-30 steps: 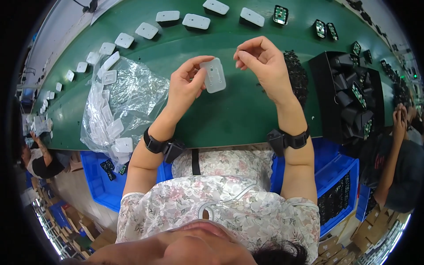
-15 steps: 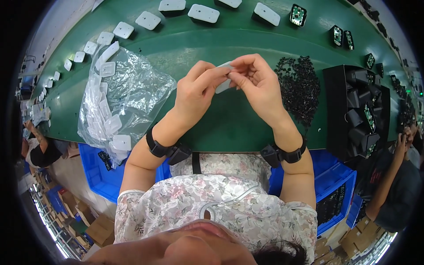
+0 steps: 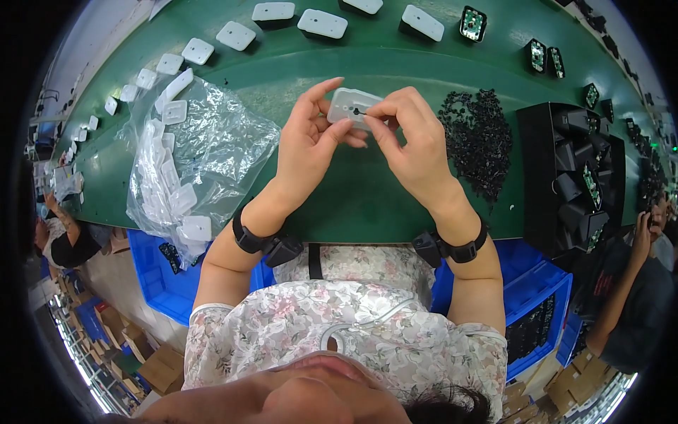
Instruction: The person picks up a white plastic plate, inserts a small black component into it by hand, and then presses the plate onto a black housing before placing the assembled unit onto the conveyor belt.
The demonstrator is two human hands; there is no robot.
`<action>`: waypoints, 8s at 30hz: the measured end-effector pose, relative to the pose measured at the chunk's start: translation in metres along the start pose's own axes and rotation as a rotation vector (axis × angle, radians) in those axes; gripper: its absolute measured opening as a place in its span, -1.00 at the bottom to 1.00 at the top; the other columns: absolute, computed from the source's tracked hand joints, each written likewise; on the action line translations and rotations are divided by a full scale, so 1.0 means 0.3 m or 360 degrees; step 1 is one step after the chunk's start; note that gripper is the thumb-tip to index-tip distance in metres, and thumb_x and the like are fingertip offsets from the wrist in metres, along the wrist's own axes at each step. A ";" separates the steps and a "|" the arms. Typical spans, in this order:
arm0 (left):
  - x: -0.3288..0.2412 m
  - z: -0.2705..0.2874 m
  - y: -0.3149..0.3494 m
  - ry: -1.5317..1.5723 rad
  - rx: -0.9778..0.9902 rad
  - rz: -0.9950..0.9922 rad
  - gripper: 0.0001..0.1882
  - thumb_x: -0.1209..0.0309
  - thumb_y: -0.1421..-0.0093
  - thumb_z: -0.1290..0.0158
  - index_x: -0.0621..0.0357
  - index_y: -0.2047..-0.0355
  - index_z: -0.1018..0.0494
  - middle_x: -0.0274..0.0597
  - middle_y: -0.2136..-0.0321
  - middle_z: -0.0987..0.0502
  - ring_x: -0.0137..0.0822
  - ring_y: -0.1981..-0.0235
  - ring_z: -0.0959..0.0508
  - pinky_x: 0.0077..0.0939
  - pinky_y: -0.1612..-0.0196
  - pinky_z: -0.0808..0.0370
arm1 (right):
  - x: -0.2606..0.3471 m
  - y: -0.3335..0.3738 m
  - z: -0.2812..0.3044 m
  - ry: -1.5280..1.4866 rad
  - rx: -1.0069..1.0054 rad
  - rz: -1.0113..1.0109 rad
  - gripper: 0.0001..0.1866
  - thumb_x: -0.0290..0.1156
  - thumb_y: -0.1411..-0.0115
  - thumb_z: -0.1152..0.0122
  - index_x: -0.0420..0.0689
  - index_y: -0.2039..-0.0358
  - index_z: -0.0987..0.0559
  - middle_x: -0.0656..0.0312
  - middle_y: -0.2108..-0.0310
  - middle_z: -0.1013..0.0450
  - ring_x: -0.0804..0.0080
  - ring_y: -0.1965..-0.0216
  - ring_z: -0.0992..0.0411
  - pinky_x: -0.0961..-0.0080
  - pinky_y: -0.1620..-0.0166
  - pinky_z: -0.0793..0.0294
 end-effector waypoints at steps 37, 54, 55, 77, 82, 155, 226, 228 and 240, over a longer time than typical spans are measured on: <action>-0.008 0.009 0.005 0.0157 0.0195 -0.0013 -0.90 0.55 -0.23 0.01 0.40 0.33 -0.40 -0.19 0.35 -0.43 -0.38 0.39 -0.58 -0.60 0.33 -0.55 | -0.015 0.000 0.012 -0.0228 0.0069 -0.0317 -0.72 -0.45 -0.01 -0.36 -0.16 0.27 -0.49 0.38 0.29 -0.34 0.69 0.36 -0.22 0.77 0.32 -0.17; 0.038 0.029 -0.056 0.0126 0.0251 0.0305 -0.71 0.46 -0.32 0.15 0.40 0.01 -0.31 -0.06 0.35 -0.54 -0.35 0.47 -0.57 -0.59 0.37 -0.54 | -0.104 0.006 0.049 -0.0997 0.0286 -0.0904 -0.71 -0.41 -0.08 -0.30 -0.21 0.20 -0.48 0.31 0.38 -0.43 0.67 0.43 -0.36 0.71 0.42 -0.34; 0.047 0.052 -0.067 0.0112 0.0250 0.0297 -0.71 0.46 -0.32 0.15 0.40 0.01 -0.31 -0.06 0.35 -0.54 -0.35 0.47 -0.57 -0.59 0.37 -0.54 | -0.088 -0.009 0.096 -0.0513 0.0138 -0.0673 -0.69 -0.41 -0.07 -0.30 -0.18 0.17 -0.49 0.29 0.35 -0.44 0.64 0.42 -0.37 0.68 0.40 -0.36; 0.092 0.113 -0.016 -0.2381 0.0029 -0.0738 -0.28 0.20 0.08 -0.26 0.20 -0.07 -0.27 -0.09 0.23 -0.37 -0.07 0.19 -0.40 -0.30 0.22 -0.39 | -0.209 -0.115 0.704 0.2595 0.0271 0.0011 -0.68 -0.33 0.06 -0.32 -0.17 0.30 -0.48 0.18 0.28 -0.37 0.20 0.15 -0.35 0.36 0.16 -0.40; 0.078 0.129 -0.007 -0.2153 0.0173 -0.0843 -0.38 0.46 0.03 -0.16 0.18 -0.09 -0.27 -0.10 0.18 -0.41 -0.08 0.12 -0.39 -0.25 0.09 -0.33 | 0.017 -0.056 0.411 0.0806 0.0178 -0.0063 -0.70 -0.45 -0.07 -0.21 -0.22 0.16 -0.47 0.19 0.26 -0.43 0.42 0.26 -0.42 0.53 0.17 -0.40; 0.029 0.107 -0.005 -0.0791 -0.0053 -0.0074 -0.63 0.29 -0.08 -0.20 0.27 0.17 -0.47 -0.04 0.34 -0.59 -0.22 0.40 -0.61 -0.48 0.37 -0.51 | -0.067 -0.055 -0.114 -0.1064 0.0151 -0.0772 -0.59 -0.52 -0.16 -0.19 -0.22 -0.04 -0.38 0.24 0.14 -0.43 0.55 0.10 -0.38 0.58 -0.01 -0.34; -0.125 0.945 0.619 -0.2525 -0.1150 0.0797 -0.54 0.09 -0.08 -0.14 0.19 0.21 -0.35 0.07 0.29 -0.50 0.10 0.29 -0.53 -0.09 0.33 -0.47 | -0.201 0.199 0.272 0.1374 0.0705 -0.0666 -0.73 -0.31 -0.16 -0.17 -0.13 0.17 -0.42 0.20 0.28 -0.34 0.31 0.45 -0.33 0.40 0.33 -0.36; -0.055 0.989 0.623 -0.2289 -0.1157 0.0772 -0.58 0.12 -0.10 -0.13 0.19 0.23 -0.34 0.11 0.35 -0.51 0.14 0.33 -0.53 -0.06 0.34 -0.45 | -0.208 0.204 0.270 0.1414 0.0675 -0.0651 -0.73 -0.31 -0.17 -0.17 -0.13 0.17 -0.42 0.20 0.28 -0.34 0.30 0.44 -0.35 0.39 0.35 -0.36; -0.318 0.883 0.312 -0.0854 -0.1193 -0.0559 -0.91 0.48 -0.24 0.04 0.22 0.34 -0.30 -0.23 0.62 -0.45 -0.45 0.68 -0.43 -0.57 0.61 -0.37 | -0.245 0.221 0.249 0.1447 0.0492 -0.0538 -0.74 -0.24 -0.21 -0.11 -0.09 0.16 -0.43 0.20 0.23 -0.38 0.19 0.21 -0.40 0.38 0.24 -0.39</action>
Point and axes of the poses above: each hand's wrist, its own y-axis away from the middle knuckle, its own z-axis out of the back of the hand, x = y × z, the point moved 3 cm from there along -y, towards the middle knuckle
